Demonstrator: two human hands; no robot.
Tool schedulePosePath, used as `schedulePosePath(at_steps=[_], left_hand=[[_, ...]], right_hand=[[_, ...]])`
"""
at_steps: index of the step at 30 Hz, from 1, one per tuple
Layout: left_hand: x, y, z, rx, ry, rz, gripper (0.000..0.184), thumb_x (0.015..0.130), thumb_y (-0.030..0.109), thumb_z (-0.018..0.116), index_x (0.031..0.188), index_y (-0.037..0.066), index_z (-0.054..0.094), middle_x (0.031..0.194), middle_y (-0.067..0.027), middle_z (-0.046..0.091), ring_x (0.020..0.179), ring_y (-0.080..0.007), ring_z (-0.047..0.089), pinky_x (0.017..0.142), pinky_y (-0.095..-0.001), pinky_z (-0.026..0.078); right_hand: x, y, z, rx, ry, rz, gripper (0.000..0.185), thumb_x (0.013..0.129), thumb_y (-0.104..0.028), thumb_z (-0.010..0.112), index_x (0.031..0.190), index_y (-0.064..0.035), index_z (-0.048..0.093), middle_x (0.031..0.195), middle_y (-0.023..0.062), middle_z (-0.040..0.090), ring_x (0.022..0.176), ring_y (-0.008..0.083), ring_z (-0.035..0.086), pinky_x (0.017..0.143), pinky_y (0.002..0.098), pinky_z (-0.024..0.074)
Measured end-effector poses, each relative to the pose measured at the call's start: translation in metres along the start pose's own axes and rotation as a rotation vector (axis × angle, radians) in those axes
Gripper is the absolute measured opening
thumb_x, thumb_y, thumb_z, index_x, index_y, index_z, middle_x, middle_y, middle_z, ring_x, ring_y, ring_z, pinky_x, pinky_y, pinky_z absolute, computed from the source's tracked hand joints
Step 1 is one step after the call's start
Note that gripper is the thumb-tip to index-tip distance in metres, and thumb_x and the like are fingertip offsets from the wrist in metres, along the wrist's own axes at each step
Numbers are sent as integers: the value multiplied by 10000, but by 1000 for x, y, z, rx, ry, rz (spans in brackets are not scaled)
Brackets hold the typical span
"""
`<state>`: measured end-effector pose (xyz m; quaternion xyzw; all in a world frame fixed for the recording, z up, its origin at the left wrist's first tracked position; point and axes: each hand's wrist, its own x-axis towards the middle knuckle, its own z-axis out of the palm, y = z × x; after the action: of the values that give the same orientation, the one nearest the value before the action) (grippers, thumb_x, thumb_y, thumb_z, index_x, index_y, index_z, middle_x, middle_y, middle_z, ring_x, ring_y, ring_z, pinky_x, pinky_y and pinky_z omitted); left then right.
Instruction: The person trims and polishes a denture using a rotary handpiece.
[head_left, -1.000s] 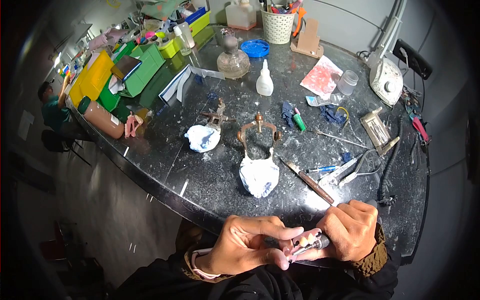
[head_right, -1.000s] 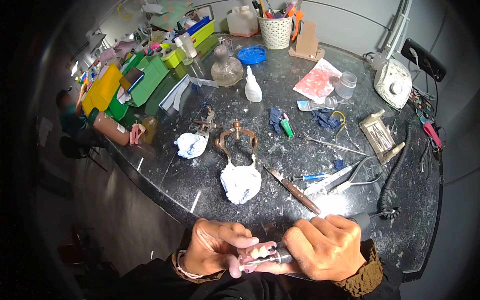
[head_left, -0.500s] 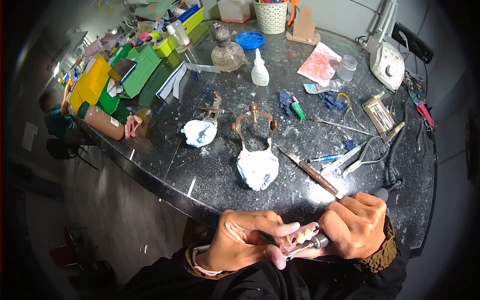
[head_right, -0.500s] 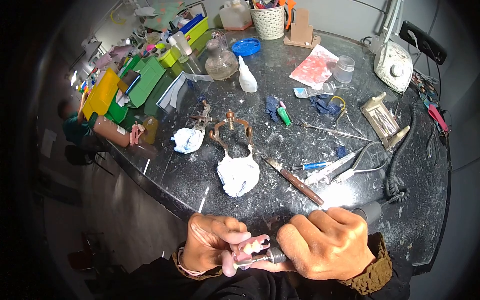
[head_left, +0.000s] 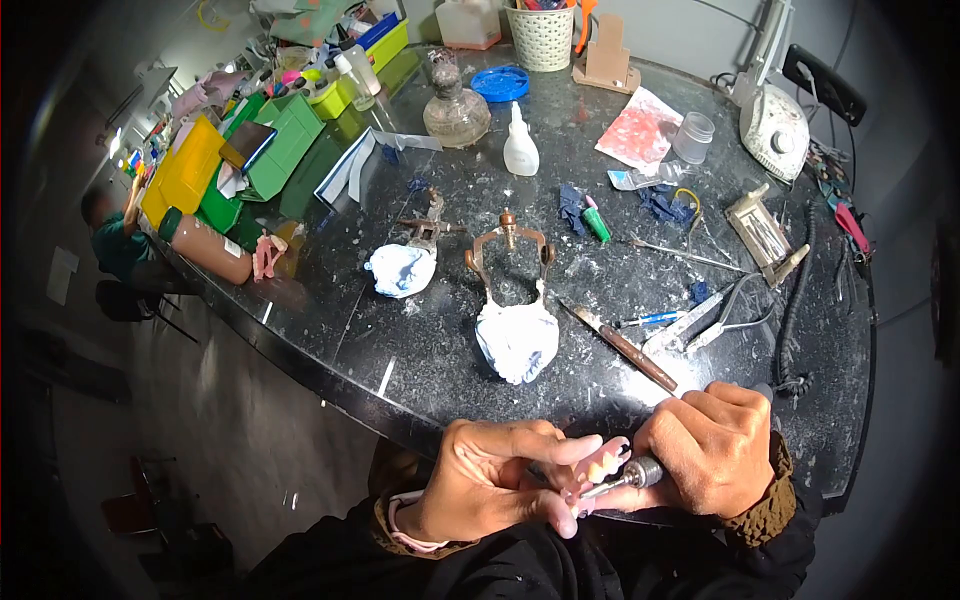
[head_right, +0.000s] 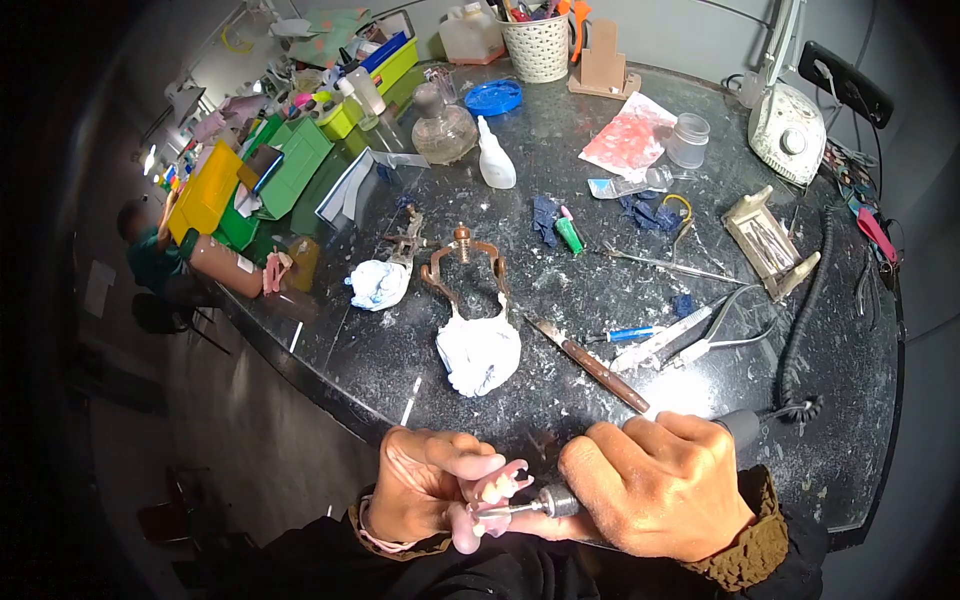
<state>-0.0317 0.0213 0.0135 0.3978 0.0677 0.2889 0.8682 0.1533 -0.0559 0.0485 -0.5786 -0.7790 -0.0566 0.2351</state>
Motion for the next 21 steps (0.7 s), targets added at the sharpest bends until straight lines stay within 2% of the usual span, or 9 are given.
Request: schedulePosePath(at_steps=[3, 5, 8, 11, 14, 17, 20, 21], left_hand=[[-1, -1, -3, 168, -21, 40, 494, 664, -163, 657, 1129, -48, 539, 869, -119, 583, 804, -145, 602, 678, -254, 564], [0, 0, -1, 115, -22, 44, 502, 665, -163, 655, 1137, -45, 535, 889, -121, 585, 808, -146, 602, 675, -257, 565], [2, 1, -2, 139, -33, 58, 508, 668, -165, 650, 1146, -44, 528, 917, -126, 585, 814, -148, 603, 674, -259, 567], [2, 0, -1, 129, -30, 55, 508, 672, -167, 646, 1149, -46, 525, 928, -130, 584, 823, -149, 603, 676, -261, 567], [2, -1, -3, 148, -34, 70, 506, 674, -169, 642, 1151, -47, 522, 930, -131, 584, 834, -148, 600, 677, -262, 567], [3, -3, -2, 148, -33, 95, 502, 679, -166, 640, 1152, -45, 522, 932, -128, 584, 834, -146, 600, 679, -261, 566], [3, -3, -3, 127, -38, 89, 501, 685, -152, 644, 1158, -41, 519, 945, -126, 585, 822, -141, 601, 680, -254, 562], [2, -3, -4, 122, -40, 83, 502, 687, -146, 647, 1160, -39, 518, 952, -126, 586, 816, -139, 602, 680, -252, 561]], right_hand=[[1, 1, -2, 9, -27, -24, 465, 656, -498, 682, 567, -136, 403, 495, -31, 368, 372, 102, 421, 362, 238, 293], [0, 1, -1, 6, -15, -15, 461, 661, -495, 681, 575, -133, 409, 498, -29, 373, 375, 106, 428, 362, 241, 299], [1, -4, -5, 50, -77, 97, 488, 566, -509, 737, 578, -105, 464, 491, -6, 438, 407, 151, 488, 398, 260, 352], [0, -4, -4, 52, -106, 52, 476, 567, -493, 744, 586, -105, 469, 494, -3, 444, 415, 157, 499, 403, 266, 365], [-2, -1, 1, 69, -42, 44, 456, 676, -486, 676, 604, -121, 412, 514, -15, 394, 393, 118, 460, 366, 251, 331], [-1, -4, -4, 82, -129, 94, 468, 571, -477, 748, 592, -100, 472, 489, 0, 444, 420, 167, 515, 400, 272, 373], [1, -4, -5, 83, -117, 73, 480, 555, -480, 760, 589, -97, 472, 482, -3, 450, 416, 165, 514, 401, 269, 378], [0, -3, -4, 89, -92, 86, 470, 592, -479, 738, 595, -99, 460, 491, -6, 437, 412, 152, 508, 391, 265, 372]])
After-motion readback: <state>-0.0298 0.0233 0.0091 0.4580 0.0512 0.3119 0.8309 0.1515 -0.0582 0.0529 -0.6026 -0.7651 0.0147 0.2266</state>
